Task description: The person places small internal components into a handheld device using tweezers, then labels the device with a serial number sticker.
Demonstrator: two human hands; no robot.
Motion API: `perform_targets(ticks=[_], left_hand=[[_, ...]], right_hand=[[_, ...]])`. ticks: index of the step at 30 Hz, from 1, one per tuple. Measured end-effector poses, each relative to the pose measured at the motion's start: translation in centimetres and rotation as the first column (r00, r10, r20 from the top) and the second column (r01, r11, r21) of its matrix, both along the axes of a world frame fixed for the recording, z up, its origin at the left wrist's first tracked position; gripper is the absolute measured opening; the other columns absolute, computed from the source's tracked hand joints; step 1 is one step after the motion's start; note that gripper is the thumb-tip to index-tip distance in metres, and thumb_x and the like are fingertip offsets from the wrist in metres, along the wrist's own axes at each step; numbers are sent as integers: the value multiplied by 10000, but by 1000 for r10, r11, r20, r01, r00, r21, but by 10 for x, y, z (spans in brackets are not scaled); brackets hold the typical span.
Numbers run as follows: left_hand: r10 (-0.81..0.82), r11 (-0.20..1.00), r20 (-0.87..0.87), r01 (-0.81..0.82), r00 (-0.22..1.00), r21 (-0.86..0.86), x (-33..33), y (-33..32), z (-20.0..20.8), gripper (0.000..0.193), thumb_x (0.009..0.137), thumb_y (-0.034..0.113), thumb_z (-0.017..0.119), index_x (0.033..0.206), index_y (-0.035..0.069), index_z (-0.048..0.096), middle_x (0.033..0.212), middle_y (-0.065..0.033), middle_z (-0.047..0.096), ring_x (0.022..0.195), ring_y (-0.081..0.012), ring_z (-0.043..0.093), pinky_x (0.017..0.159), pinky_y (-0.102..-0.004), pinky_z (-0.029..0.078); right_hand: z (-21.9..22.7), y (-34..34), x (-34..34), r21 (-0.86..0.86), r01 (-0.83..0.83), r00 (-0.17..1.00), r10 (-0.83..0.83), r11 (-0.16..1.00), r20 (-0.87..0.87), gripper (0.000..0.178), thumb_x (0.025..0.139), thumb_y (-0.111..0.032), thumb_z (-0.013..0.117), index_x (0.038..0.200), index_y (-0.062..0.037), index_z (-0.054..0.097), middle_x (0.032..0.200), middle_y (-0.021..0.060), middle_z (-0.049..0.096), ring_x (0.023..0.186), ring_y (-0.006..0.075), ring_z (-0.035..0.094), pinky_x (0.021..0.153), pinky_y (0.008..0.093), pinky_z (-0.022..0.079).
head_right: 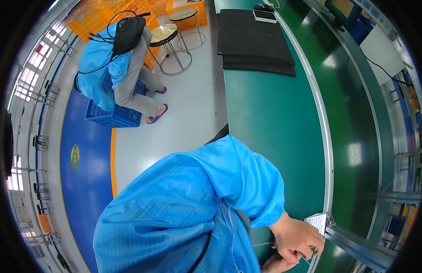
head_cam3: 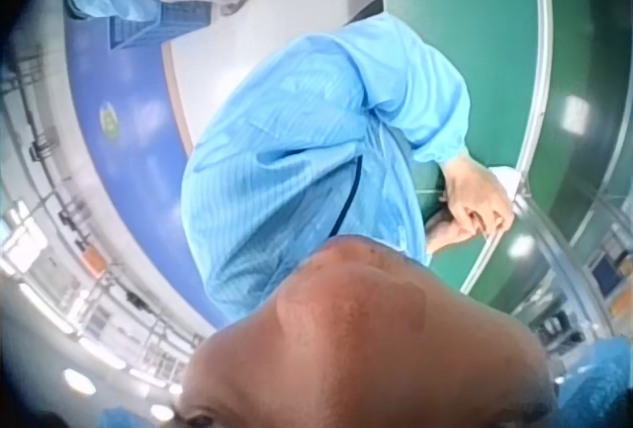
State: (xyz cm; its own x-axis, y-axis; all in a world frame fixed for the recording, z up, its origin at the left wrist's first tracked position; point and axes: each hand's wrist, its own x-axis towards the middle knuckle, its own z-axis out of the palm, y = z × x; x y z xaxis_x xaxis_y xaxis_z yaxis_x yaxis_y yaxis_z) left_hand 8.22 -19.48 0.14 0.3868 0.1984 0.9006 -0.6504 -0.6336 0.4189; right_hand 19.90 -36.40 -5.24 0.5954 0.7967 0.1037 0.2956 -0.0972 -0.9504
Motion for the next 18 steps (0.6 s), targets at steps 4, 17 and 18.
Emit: perform_targets(ticks=[4,17,18], left_hand=[[27,999,-4,-27,1000,28,2,4,-3,264,740,353,773,788,94,747,1124,-99,643,1014,-320,641,819,-475,535],[62,924,28,-68,998,376,-2,33,6,701,661,784,821,835,110,739,1220,-119,652,1110,-341,615,857,-474,509],[68,914,33,-75,997,398,-1,33,6,712,662,792,814,836,106,739,1226,-123,654,1117,-345,615,864,-473,510]], right_hand=[[4,15,29,7,2,997,-1,1000,-75,254,1080,-186,585,1216,23,632,1102,78,667,904,147,602,724,290,468],[23,-24,14,24,61,945,-50,998,-323,281,1097,-211,564,1251,13,631,1108,76,665,896,153,607,707,296,469],[25,-26,12,26,67,938,-54,997,-342,283,1098,-213,563,1254,13,631,1108,76,665,895,153,608,705,297,469]])
